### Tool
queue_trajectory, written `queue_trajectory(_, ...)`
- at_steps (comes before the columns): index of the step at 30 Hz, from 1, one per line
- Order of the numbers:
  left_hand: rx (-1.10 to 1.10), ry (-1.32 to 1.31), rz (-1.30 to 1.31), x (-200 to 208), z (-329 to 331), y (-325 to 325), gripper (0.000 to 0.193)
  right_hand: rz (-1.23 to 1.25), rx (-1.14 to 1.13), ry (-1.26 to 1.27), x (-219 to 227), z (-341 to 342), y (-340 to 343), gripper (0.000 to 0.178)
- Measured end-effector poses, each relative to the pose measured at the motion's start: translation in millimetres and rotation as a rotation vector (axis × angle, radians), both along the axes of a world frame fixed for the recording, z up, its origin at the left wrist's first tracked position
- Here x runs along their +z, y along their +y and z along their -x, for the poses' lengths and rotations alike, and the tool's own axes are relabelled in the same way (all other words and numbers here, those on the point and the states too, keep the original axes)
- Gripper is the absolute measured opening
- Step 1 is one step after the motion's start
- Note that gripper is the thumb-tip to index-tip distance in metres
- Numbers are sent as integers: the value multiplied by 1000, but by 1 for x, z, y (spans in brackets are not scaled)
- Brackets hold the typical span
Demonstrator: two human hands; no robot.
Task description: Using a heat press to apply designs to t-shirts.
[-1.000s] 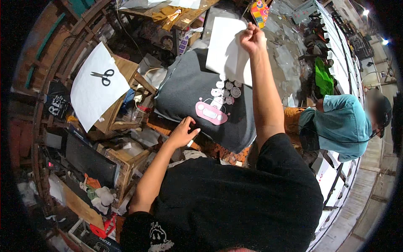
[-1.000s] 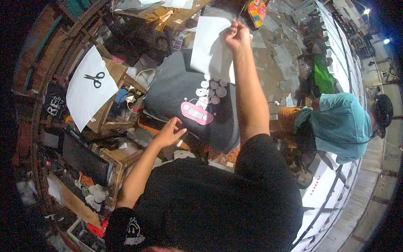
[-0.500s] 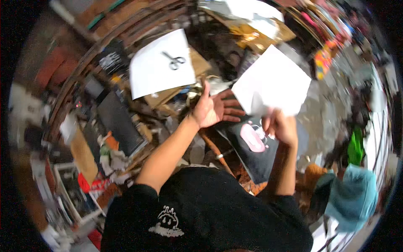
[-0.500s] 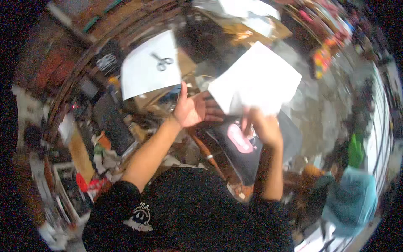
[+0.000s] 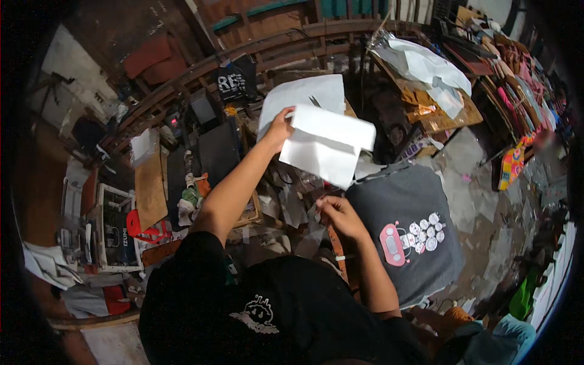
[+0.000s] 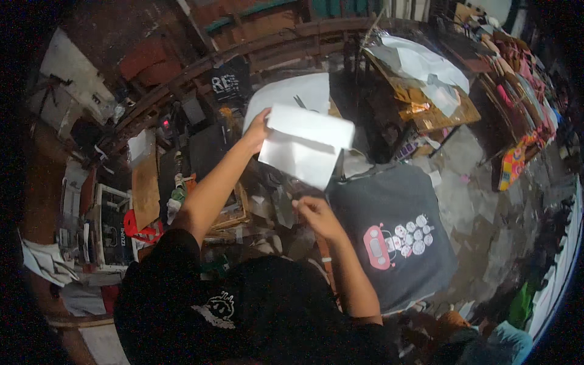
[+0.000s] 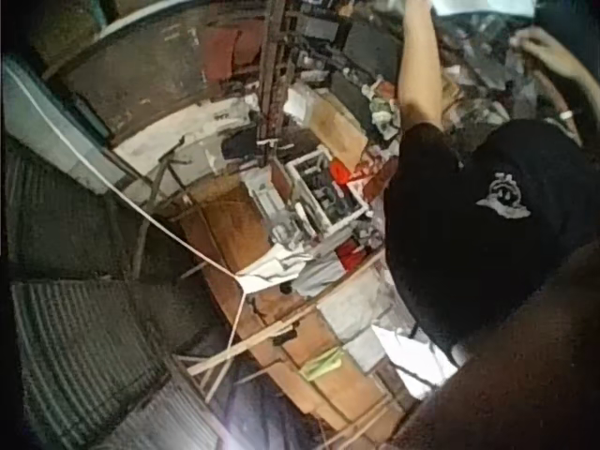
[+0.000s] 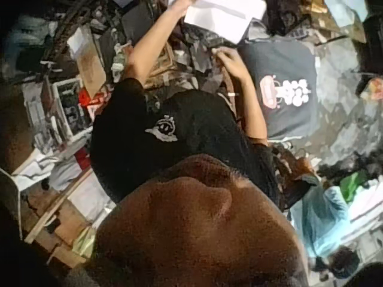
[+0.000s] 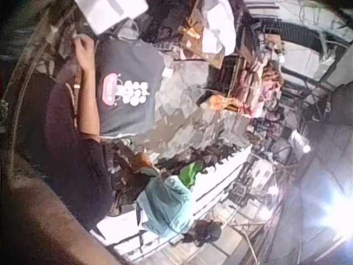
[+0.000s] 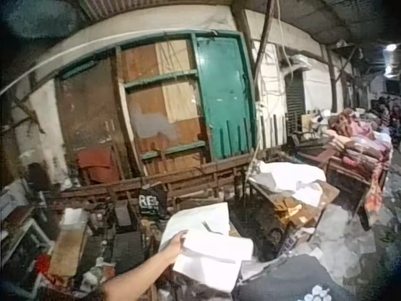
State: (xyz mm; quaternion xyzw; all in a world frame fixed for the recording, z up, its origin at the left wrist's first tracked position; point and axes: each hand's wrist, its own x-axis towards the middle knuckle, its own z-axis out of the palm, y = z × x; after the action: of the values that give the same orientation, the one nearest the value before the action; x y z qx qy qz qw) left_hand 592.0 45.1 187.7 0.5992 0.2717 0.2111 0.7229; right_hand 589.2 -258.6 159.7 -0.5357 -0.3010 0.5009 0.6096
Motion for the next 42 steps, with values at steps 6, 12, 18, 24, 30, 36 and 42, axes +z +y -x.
queue_trajectory(6, 136, 88, -101, -42, -19, 108, 46, 122, 34, 98, -31, 33, -17, 24)
queue_trajectory(12, 370, 466, -845, -78, -6, 110, 63, 189, -11, 67, -78, 50, -36, 20)
queue_trajectory(18, 330, 604, -1079, -44, 23, 53, 39, 146, -23, -43, -96, 47, -25, 19)
queue_trajectory(24, 157, 182, -802, 39, 142, 3, 33, 140, 30, -112, -102, 58, 6, 20)
queue_trajectory(30, 510, 144, -586, 6, 385, 100, 17, 4, 85, -369, -48, 106, 92, 11)
queue_trajectory(36, 178, 645, -1154, -96, 502, 114, 33, -428, 256, -897, 44, 246, 233, 33)
queue_trajectory(42, 165, 824, -1006, -91, 504, 98, 41, -204, 417, -1680, -31, 317, 307, 25)
